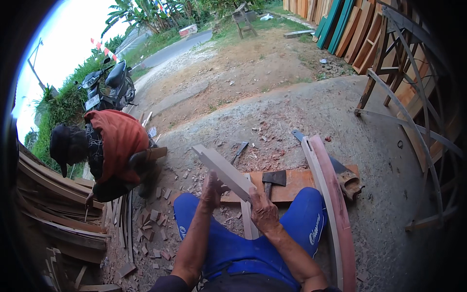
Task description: The person shapes a wooden joint using a chisel and a small axe. They alternate between striking the chisel with the axe to remove wood from a pre-cut slot and using the axe head directly to shave down the sides of the joint.
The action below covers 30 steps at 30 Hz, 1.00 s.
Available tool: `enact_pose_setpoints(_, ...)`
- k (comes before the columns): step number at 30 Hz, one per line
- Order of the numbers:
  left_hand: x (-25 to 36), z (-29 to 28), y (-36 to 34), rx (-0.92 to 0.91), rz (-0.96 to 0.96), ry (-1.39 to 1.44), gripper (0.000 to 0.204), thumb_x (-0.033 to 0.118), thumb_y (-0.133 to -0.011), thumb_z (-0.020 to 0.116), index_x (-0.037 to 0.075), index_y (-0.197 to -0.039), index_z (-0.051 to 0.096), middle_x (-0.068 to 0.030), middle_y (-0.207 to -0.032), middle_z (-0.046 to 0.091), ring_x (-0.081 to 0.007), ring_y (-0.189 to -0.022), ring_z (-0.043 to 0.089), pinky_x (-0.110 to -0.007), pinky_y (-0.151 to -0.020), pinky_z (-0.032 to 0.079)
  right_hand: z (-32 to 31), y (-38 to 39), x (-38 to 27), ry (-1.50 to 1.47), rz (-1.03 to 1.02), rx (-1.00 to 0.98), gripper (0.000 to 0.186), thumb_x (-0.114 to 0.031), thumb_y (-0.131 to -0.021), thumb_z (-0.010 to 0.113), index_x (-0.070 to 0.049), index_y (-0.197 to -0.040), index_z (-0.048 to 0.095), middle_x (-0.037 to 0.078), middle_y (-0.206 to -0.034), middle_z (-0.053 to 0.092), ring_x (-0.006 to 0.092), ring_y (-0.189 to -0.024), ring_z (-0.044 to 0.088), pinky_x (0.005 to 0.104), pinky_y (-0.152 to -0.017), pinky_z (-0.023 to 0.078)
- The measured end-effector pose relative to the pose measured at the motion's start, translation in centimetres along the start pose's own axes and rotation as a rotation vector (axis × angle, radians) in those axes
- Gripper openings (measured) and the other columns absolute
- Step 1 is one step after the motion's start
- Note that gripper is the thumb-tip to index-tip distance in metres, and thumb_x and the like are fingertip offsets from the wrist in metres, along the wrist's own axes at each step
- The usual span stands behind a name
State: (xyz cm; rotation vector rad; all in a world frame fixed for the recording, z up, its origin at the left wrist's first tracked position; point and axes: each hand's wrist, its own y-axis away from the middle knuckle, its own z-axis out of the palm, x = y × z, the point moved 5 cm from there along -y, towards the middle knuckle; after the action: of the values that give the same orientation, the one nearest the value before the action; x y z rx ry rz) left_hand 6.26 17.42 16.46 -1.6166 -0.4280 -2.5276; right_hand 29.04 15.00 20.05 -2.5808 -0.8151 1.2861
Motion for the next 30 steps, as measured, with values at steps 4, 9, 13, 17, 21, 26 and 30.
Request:
enact_pose_setpoints(4, 1.3, 0.2, -1.5, 0.139, 0.043, -0.021, 0.054, 0.027, -0.091, 0.075, 0.002, -0.133, 0.051, -0.0125, -0.119, 0.062, -0.0275, -0.107, 0.067, -0.046, -0.084, 0.06, 2.1, 0.4, 3.4, 0.01, -0.069, 0.068, 0.061, -0.003, -0.091, 0.055, -0.009, -0.15, 0.044, 0.029, -0.125, 0.057, 0.0473, -0.113, 0.06, 0.0533, -0.095, 0.052)
enact_pose_setpoints(9, 1.5, -1.3, -1.7, 0.118, 0.104, 0.157, 0.05, 0.005, -0.086, 0.074, 0.005, -0.133, 0.055, -0.0099, -0.116, 0.064, -0.0272, -0.106, 0.066, -0.048, -0.09, 0.058, 5.5, 0.8, 12.4, -0.066, 0.603, -0.074, 0.069, -0.016, -0.089, 0.061, -0.01, -0.154, 0.037, 0.03, -0.133, 0.051, 0.047, -0.127, 0.052, 0.0522, -0.109, 0.043)
enact_pose_setpoints(13, 0.6, -2.0, -1.5, 0.147, 0.161, -0.037, 0.065, 0.001, -0.084, 0.075, 0.003, -0.143, 0.049, -0.0101, -0.133, 0.06, -0.0248, -0.121, 0.061, -0.043, -0.103, 0.052, 8.4, 2.4, 15.1, -0.009, 0.886, -0.22, 0.08, -0.024, -0.085, 0.072, -0.008, -0.152, 0.033, 0.027, -0.142, 0.044, 0.0487, -0.13, 0.048, 0.0541, -0.11, 0.041)
enact_pose_setpoints(17, -0.7, -1.7, -1.5, 0.129, 0.304, -0.112, 0.067, 0.002, -0.084, 0.075, 0.002, -0.146, 0.049, -0.0121, -0.144, 0.055, -0.0245, -0.128, 0.057, -0.039, -0.107, 0.048, 10.2, 3.6, 15.0, 0.083, 0.875, -0.247, 0.084, -0.025, -0.08, 0.08, -0.009, -0.147, 0.032, 0.025, -0.135, 0.043, 0.0505, -0.128, 0.05, 0.0552, -0.106, 0.044)
enact_pose_setpoints(21, -2.0, -1.8, -1.4, 0.153, 0.346, -0.174, 0.059, 0.006, -0.085, 0.076, 0.001, -0.14, 0.055, -0.0115, -0.138, 0.059, -0.0229, -0.123, 0.059, -0.037, -0.102, 0.049, 11.4, 3.8, 15.7, 0.043, 0.862, -0.287, 0.078, -0.017, -0.077, 0.077, -0.007, -0.142, 0.035, 0.026, -0.134, 0.044, 0.0502, -0.121, 0.055, 0.0546, -0.102, 0.047)
enact_pose_setpoints(26, -1.9, -1.4, -0.5, 0.115, 0.297, -0.58, 0.035, 0.011, -0.087, 0.075, 0.0, -0.119, 0.065, -0.0096, -0.109, 0.07, -0.0212, -0.098, 0.067, -0.036, -0.086, 0.053, 12.1, 3.8, 17.2, -0.048, 0.947, -0.221, 0.074, -0.016, -0.075, 0.074, -0.004, -0.138, 0.038, 0.027, -0.133, 0.047, 0.0487, -0.117, 0.058, 0.0528, -0.101, 0.049)
enact_pose_setpoints(30, -1.4, 0.7, 2.1, 0.144, 0.507, -0.942, 0.025, 0.015, -0.091, 0.072, -0.002, -0.109, 0.067, -0.0098, -0.097, 0.071, -0.0218, -0.091, 0.067, -0.038, -0.08, 0.052, 12.0, 3.6, 18.0, -0.108, 1.004, -0.108, 0.063, -0.021, -0.077, 0.073, -0.002, -0.129, 0.043, 0.028, -0.124, 0.056, 0.0468, -0.116, 0.059, 0.0537, -0.1, 0.048)
